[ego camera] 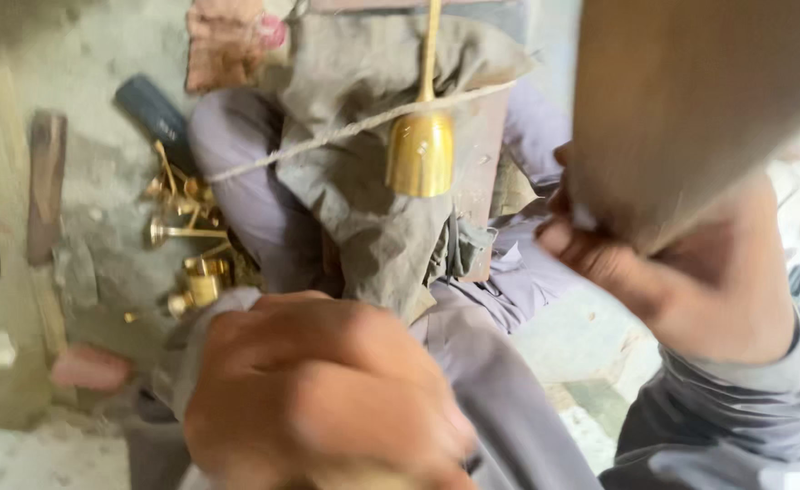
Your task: The person sits on the floor and uses a hammer to strike a brass candlestick holder that is resting on a cushion. The person repeatedly hammers the body of the candlestick to shape or smooth the metal.
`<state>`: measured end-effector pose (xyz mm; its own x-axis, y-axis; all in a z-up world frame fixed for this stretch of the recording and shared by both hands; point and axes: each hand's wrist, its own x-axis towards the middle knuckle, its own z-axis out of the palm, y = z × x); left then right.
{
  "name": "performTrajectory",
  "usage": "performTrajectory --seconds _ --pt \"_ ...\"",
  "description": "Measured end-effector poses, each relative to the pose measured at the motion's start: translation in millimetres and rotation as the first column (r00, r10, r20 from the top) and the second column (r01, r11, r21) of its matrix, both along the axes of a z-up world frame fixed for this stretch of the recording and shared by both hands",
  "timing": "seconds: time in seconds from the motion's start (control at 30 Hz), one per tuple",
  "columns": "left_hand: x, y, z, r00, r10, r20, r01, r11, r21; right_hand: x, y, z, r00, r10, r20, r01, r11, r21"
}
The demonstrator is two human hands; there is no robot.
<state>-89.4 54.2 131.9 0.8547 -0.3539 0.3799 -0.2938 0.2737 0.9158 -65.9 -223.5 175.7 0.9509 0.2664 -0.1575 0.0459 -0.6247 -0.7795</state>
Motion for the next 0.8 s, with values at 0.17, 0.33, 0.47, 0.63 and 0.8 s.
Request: performTrajectory --seconds 0.17,0.33,0.47,0.63,0.8 --pt "13.5 27.7 5.0 0.806 -0.552 -0.214 0.48 0.821 -0.31 0.1 -34.4 -83.6 0.912 -0.289 -0.292 0.338 0.932 0.133" --pt "25.6 39.9 20.8 0.63 -0.716 -0.303 0.591 0.694 -0.411 -46.0 -89.3 -197.0 0.828 -0.506 -0.24 0.495 0.862 -0.112" --pt "22.3 41.8 30.8 0.555 -0.723 -0.41 0.553 0.69 -0.468 -94.0 -120.3 -263.0 0.695 -0.673 -0.254 0.656 0.738 -0.16" --pt "19.0 28.1 39.5 0.589 -0.631 -0.506 0.511 0.775 -0.372 -110.2 -139.9 -294.1 0.644 -0.739 -0.199 0.675 0.671 -0.306" --pt "26.8 26.2 19.1 0.813 -0.582 -0.029 0.574 0.808 -0.133 -110.5 -137.1 -292.2 0.641 -0.749 -0.169 0.669 0.652 -0.356"
